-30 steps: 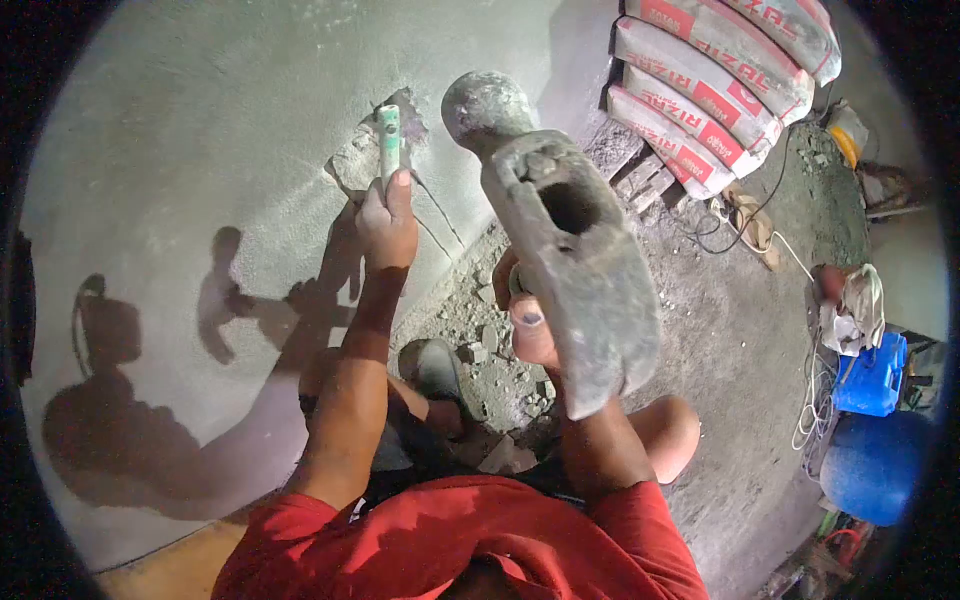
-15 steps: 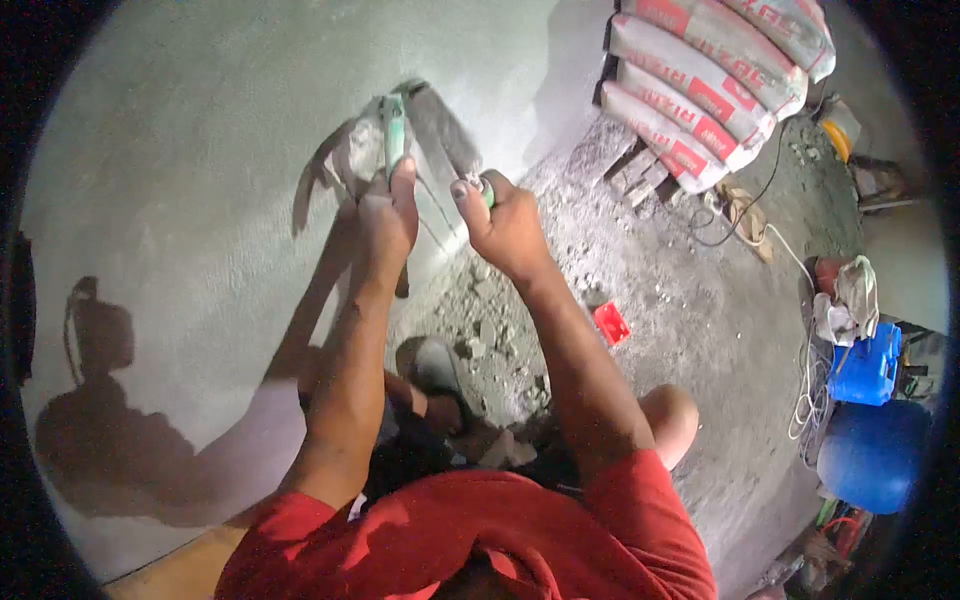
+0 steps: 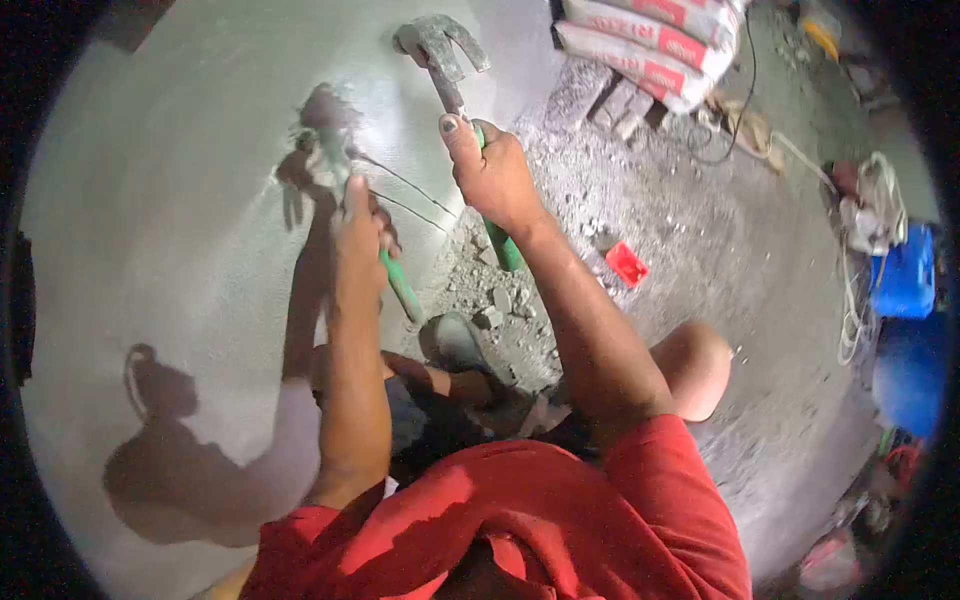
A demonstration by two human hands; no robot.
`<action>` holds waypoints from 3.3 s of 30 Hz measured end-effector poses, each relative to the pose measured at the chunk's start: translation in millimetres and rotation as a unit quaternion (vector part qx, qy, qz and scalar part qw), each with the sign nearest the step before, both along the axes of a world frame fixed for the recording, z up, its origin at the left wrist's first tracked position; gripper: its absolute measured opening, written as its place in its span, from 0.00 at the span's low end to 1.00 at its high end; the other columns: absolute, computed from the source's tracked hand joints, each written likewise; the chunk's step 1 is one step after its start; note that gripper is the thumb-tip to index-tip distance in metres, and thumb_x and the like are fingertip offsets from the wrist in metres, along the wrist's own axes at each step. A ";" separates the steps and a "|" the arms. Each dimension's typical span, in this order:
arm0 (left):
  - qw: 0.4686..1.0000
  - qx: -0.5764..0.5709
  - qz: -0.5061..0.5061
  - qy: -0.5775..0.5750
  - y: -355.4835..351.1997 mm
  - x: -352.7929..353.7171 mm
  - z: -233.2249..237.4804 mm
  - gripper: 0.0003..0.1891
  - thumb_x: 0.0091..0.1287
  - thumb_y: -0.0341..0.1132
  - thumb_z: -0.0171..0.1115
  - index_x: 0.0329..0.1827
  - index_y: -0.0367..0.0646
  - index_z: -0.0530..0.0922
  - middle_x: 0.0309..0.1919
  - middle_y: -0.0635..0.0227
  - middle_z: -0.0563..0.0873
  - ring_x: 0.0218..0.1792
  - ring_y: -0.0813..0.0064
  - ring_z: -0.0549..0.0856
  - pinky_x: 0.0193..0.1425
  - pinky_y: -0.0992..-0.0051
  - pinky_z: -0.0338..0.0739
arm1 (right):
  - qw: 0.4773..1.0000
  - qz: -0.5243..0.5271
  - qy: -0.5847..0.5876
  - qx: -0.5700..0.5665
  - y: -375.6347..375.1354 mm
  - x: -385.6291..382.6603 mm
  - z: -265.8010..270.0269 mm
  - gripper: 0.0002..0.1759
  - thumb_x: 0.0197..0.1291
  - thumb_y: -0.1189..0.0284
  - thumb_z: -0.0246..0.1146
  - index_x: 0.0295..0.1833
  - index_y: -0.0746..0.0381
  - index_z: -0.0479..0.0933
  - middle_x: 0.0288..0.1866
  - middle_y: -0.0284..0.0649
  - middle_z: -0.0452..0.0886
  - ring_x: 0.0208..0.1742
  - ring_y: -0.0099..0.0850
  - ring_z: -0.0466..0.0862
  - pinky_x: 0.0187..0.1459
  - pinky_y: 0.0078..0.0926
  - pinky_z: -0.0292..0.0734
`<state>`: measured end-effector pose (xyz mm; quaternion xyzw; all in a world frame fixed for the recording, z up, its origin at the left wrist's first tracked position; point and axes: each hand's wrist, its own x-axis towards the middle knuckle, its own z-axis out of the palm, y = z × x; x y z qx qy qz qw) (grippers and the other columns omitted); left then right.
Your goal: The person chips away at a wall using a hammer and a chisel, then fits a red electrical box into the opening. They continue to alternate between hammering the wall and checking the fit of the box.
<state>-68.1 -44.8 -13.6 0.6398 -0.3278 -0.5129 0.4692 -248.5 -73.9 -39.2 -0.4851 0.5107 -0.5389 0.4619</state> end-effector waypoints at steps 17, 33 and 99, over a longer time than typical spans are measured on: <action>0.976 0.001 -0.116 -0.185 35.3 -0.3 -56.7 0.19 0.74 0.51 0.58 0.40 0.42 0.72 0.24 0.76 0.71 0.21 0.84 0.70 0.23 0.80 0.65 | 0.935 -0.048 0.179 0.302 53.1 -31.3 -193.6 0.44 0.68 0.38 0.52 0.41 0.76 0.82 0.38 0.66 0.84 0.46 0.58 0.86 0.51 0.50 0.79; 0.960 0.021 -0.228 -0.161 28.8 0.9 -79.0 0.20 0.73 0.51 0.61 0.40 0.40 0.73 0.23 0.76 0.73 0.21 0.86 0.71 0.22 0.80 0.67 | 0.791 -0.198 0.399 0.419 110.0 -162.0 -376.1 0.37 0.59 0.37 0.61 0.63 0.54 0.77 0.52 0.41 0.87 0.49 0.38 0.88 0.46 0.35 0.81; 0.932 0.078 -0.295 0.195 145.7 163.4 -23.8 0.20 0.75 0.49 0.59 0.57 0.40 0.78 0.40 0.73 0.82 0.38 0.80 0.80 0.42 0.77 0.75 | 0.958 0.138 -0.198 0.155 -63.6 150.3 32.2 0.21 0.70 0.52 0.61 0.42 0.61 0.80 0.33 0.41 0.85 0.33 0.32 0.84 0.36 0.32 0.81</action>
